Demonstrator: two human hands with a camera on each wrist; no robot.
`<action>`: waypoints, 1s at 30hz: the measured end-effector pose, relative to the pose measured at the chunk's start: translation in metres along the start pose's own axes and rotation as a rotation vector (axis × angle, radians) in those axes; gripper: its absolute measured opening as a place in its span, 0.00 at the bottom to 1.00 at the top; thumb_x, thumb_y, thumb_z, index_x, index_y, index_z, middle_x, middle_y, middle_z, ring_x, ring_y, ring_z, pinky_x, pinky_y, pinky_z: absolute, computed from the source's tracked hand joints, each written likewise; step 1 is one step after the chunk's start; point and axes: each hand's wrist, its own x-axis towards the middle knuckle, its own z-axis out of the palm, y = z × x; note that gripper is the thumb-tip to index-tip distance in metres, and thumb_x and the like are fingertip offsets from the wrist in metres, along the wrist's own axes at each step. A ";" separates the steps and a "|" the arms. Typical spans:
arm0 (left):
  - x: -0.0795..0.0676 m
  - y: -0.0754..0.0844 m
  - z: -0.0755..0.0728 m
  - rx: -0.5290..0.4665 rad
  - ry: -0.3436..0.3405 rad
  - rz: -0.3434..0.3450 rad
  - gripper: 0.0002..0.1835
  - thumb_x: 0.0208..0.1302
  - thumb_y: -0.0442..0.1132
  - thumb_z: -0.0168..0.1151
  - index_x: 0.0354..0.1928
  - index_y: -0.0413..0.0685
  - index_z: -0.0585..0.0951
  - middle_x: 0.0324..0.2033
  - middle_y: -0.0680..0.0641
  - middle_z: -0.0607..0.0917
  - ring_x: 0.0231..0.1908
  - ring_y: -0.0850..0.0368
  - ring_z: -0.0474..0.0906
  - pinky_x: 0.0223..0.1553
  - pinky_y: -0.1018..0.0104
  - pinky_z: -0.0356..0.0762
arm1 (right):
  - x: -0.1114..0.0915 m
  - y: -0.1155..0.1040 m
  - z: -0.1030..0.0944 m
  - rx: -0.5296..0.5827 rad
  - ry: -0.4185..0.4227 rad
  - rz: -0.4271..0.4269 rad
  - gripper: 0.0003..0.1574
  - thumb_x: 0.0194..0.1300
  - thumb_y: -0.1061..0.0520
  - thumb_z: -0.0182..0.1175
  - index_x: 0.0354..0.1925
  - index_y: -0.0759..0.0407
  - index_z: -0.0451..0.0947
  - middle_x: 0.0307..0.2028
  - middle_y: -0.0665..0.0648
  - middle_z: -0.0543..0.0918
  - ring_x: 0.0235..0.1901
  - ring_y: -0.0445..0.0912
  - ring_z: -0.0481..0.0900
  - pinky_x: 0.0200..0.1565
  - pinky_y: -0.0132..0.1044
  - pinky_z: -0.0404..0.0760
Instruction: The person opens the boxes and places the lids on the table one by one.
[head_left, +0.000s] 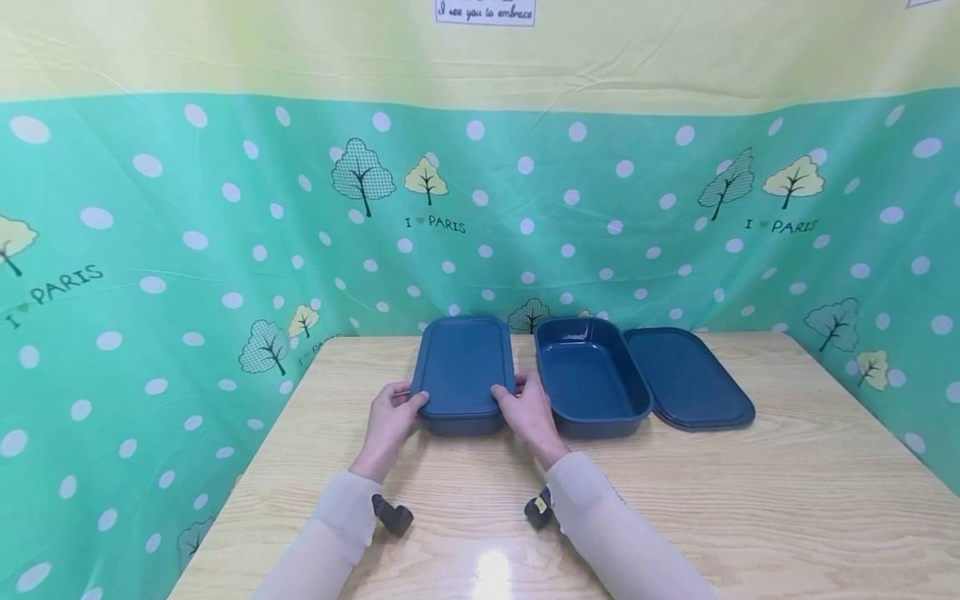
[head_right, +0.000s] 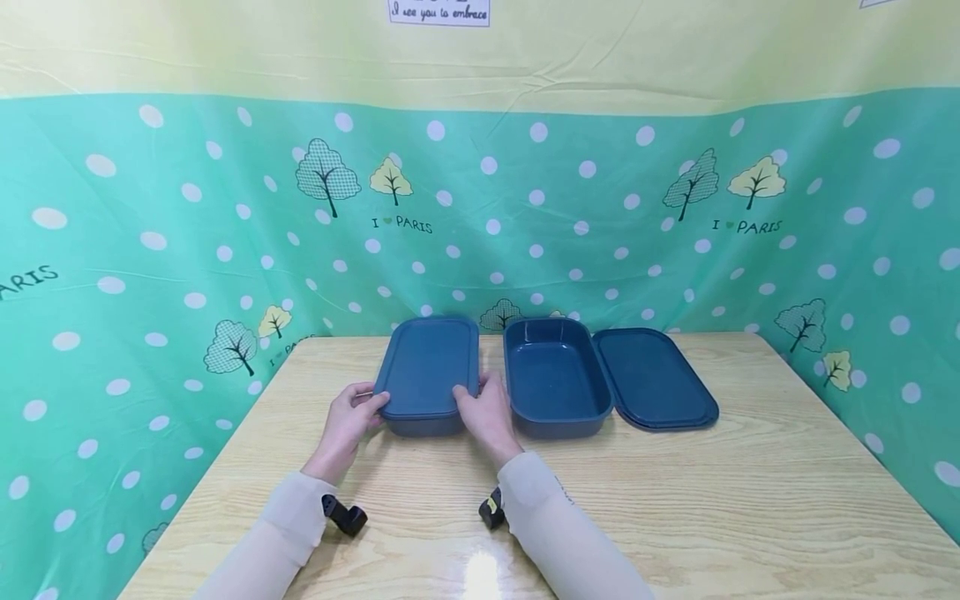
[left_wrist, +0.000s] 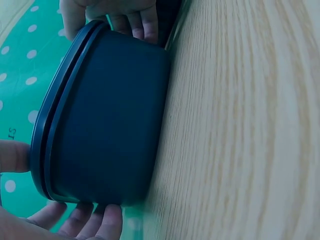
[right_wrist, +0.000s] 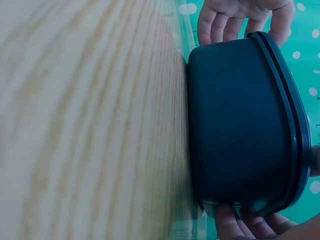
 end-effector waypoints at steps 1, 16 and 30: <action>0.000 0.000 0.000 0.001 -0.001 0.000 0.27 0.65 0.40 0.61 0.62 0.38 0.67 0.54 0.36 0.73 0.52 0.44 0.74 0.53 0.50 0.74 | 0.000 0.000 0.000 0.002 0.002 -0.002 0.27 0.63 0.48 0.60 0.55 0.59 0.67 0.49 0.61 0.76 0.52 0.53 0.73 0.52 0.46 0.74; -0.001 0.000 -0.001 0.033 -0.008 0.020 0.28 0.65 0.39 0.60 0.64 0.37 0.67 0.54 0.36 0.75 0.52 0.45 0.74 0.53 0.51 0.74 | 0.000 0.001 0.002 0.007 0.019 -0.001 0.23 0.62 0.50 0.61 0.51 0.60 0.69 0.46 0.61 0.77 0.48 0.52 0.75 0.50 0.46 0.75; 0.000 -0.002 -0.001 0.029 -0.010 0.030 0.28 0.65 0.39 0.60 0.64 0.40 0.67 0.55 0.36 0.75 0.52 0.46 0.74 0.53 0.50 0.74 | 0.001 0.000 0.002 0.014 0.020 0.006 0.26 0.62 0.50 0.61 0.53 0.60 0.69 0.46 0.60 0.78 0.48 0.52 0.75 0.51 0.45 0.75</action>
